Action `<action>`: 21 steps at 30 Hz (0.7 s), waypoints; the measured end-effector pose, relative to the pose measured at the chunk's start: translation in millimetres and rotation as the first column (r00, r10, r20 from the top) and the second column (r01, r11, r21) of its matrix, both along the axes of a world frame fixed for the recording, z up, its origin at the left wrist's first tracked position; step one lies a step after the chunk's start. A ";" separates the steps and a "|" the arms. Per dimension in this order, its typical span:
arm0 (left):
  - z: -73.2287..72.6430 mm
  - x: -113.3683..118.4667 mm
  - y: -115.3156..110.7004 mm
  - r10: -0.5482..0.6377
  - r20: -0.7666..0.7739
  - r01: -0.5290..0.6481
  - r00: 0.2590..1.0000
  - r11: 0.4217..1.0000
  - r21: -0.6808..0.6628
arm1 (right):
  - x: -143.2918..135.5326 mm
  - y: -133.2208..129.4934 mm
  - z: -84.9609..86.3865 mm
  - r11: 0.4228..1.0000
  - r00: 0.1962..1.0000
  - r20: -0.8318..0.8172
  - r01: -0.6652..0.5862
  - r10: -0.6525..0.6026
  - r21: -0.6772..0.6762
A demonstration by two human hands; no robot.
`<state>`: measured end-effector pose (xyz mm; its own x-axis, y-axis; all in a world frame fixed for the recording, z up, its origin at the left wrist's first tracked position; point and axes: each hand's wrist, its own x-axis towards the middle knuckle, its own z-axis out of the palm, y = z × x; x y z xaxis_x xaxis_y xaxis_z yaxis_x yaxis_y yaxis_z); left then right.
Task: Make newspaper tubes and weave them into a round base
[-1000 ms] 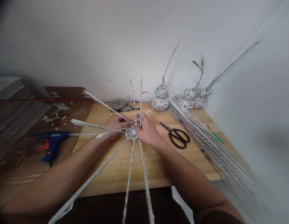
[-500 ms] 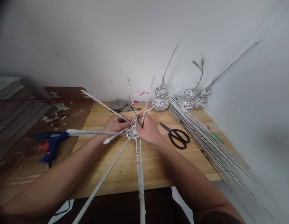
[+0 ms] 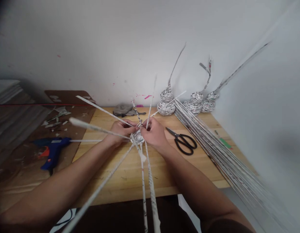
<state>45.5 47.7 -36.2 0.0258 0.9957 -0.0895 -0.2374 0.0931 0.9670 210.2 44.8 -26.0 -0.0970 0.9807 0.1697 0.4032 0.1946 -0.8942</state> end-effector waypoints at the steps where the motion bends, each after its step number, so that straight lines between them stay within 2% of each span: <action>1: -1.5 -0.1 0.1 -0.010 0.000 0.010 1.000 1.000 0.006 | -0.1 0.0 -0.4 1.000 1.000 -0.004 0.005 -0.005 0.007; 5: -5.9 -0.9 1.0 -0.023 0.021 0.023 0.999 1.000 0.018 | -1.2 -1.4 -1.4 0.999 1.000 0.008 0.008 -0.009 0.031; 10: -3.1 1.4 -0.7 -0.021 0.044 0.021 0.999 1.000 0.001 | -0.7 -3.4 0.8 0.994 0.996 0.086 0.020 -0.030 0.107; 16: 0.0 2.8 -2.1 -0.026 0.075 0.027 0.997 1.000 -0.004 | 1.1 -4.0 4.1 0.995 0.998 0.050 0.033 -0.037 0.092; 21: -1.4 0.9 0.3 0.018 0.035 -0.020 0.999 0.997 0.075 | -2.4 -6.6 6.8 0.996 0.998 -0.053 0.044 -0.040 0.078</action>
<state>46.4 48.0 -37.6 0.0087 0.9999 -0.0134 -0.2711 0.0152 0.9624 207.8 38.2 -19.2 -0.0451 0.9671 0.2503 0.3669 0.2491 -0.8963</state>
